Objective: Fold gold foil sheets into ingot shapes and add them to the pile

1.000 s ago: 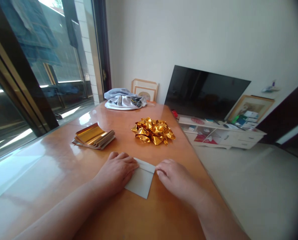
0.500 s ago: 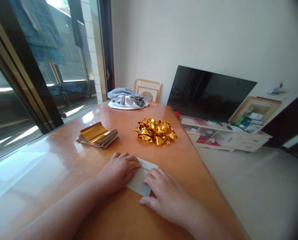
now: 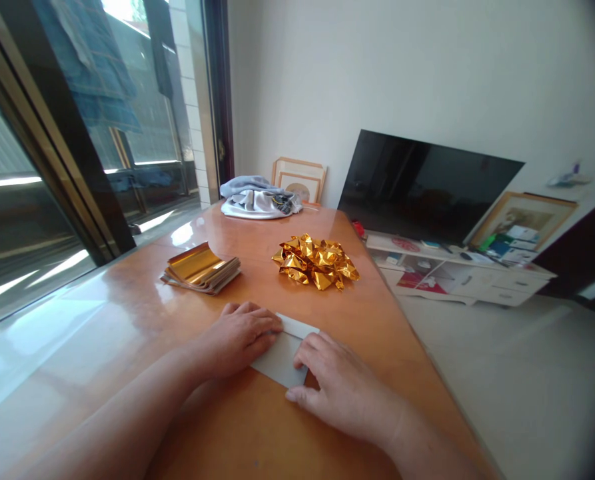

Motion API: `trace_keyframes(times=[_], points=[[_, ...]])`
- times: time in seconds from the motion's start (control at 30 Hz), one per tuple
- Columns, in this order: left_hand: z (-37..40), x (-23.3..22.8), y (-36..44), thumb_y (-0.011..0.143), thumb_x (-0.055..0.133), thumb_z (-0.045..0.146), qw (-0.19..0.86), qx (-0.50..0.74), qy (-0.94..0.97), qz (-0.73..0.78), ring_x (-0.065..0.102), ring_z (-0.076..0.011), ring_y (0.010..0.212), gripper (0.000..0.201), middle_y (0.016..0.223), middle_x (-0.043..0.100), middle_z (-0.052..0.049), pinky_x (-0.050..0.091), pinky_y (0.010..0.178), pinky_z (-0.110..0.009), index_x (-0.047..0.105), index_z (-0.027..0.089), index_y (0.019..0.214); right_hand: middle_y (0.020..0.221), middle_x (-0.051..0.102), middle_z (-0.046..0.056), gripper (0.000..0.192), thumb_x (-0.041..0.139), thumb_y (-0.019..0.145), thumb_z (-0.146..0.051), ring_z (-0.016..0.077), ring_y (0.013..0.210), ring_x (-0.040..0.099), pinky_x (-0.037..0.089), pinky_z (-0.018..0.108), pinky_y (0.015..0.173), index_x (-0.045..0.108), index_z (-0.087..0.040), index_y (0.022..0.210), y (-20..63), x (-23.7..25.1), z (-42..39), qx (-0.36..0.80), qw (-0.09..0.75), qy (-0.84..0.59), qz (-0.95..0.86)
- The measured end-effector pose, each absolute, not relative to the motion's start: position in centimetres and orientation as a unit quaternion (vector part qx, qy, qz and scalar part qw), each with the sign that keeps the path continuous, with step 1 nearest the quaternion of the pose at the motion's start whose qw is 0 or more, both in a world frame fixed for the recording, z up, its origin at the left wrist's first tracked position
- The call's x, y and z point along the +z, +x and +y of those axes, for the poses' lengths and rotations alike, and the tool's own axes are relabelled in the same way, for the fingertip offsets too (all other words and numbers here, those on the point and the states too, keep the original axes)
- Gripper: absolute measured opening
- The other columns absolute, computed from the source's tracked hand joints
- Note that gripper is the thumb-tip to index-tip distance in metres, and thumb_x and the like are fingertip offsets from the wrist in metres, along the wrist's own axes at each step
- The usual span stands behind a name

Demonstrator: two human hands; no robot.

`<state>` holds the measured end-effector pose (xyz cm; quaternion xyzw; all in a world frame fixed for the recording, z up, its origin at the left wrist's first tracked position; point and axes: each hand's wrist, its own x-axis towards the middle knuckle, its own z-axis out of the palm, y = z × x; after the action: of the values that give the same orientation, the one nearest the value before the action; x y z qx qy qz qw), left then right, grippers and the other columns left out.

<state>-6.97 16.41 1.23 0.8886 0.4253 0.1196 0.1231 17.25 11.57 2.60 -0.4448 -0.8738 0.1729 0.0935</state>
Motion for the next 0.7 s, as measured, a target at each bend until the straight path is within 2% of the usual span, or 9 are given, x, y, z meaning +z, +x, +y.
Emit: trace_keyframes(times=[0.07,0.3,0.4,0.47,0.57,0.7], points=[[16.35,1.27,-7.02,0.103,0.043,0.036,0.127,0.119,0.889,0.425,0.055,-0.0232,0.114,0.030,0.128,0.068,0.001,0.034,0.098,-0.039,0.065,0.036,0.123,0.107,0.062,0.003,0.025,0.078,0.083,-0.037,0.0219,0.104,0.055,0.044,0.031,0.088,0.063,-0.023,0.097,17.28,2.74,11.40,0.175,0.093,-0.446,-0.873],[16.25,1.28,-7.02,0.102,0.046,0.039,0.146,0.128,0.884,0.425,0.055,-0.0232,0.116,0.029,0.128,0.068,0.001,0.033,0.099,-0.039,0.064,0.036,0.124,0.105,0.061,0.003,0.013,0.071,0.089,-0.030,0.0220,0.104,0.054,0.043,0.032,0.088,0.062,-0.022,0.093,17.16,2.30,11.35,0.154,0.093,-0.434,-0.883],[16.28,1.23,-7.04,0.101,0.048,0.047,0.153,0.126,0.883,0.424,0.054,-0.0248,0.117,0.032,0.129,0.067,0.000,0.033,0.100,-0.040,0.064,0.035,0.125,0.106,0.060,0.003,0.008,0.068,0.091,-0.026,0.0217,0.104,0.053,0.043,0.032,0.090,0.062,-0.022,0.094,17.20,1.95,11.62,0.159,0.099,-0.433,-0.882],[16.29,1.24,-7.13,0.097,0.050,0.058,0.161,0.123,0.884,0.421,0.054,-0.0272,0.119,0.040,0.130,0.066,-0.001,0.033,0.101,-0.041,0.064,0.035,0.126,0.106,0.060,0.003,0.006,0.066,0.090,-0.022,0.0214,0.105,0.053,0.043,0.031,0.091,0.062,-0.022,0.094,17.23,1.89,11.76,0.168,0.104,-0.433,-0.879],[16.25,1.27,-7.40,0.082,0.061,0.074,0.173,0.115,0.887,0.412,0.052,-0.0319,0.121,0.062,0.133,0.065,-0.003,0.032,0.102,-0.044,0.061,0.035,0.130,0.105,0.060,0.002,0.006,0.064,0.090,-0.019,0.0209,0.105,0.053,0.043,0.031,0.091,0.061,-0.023,0.093,17.30,2.04,11.89,0.190,0.113,-0.433,-0.874],[16.24,1.25,-7.70,0.066,0.071,0.080,0.179,0.105,0.891,0.403,0.049,-0.0351,0.125,0.083,0.138,0.062,-0.004,0.031,0.104,-0.046,0.057,0.035,0.135,0.106,0.059,0.002,0.008,0.066,0.089,-0.020,0.0202,0.106,0.053,0.043,0.031,0.091,0.059,-0.023,0.092,17.51,2.10,12.13,0.222,0.127,-0.437,-0.862]])
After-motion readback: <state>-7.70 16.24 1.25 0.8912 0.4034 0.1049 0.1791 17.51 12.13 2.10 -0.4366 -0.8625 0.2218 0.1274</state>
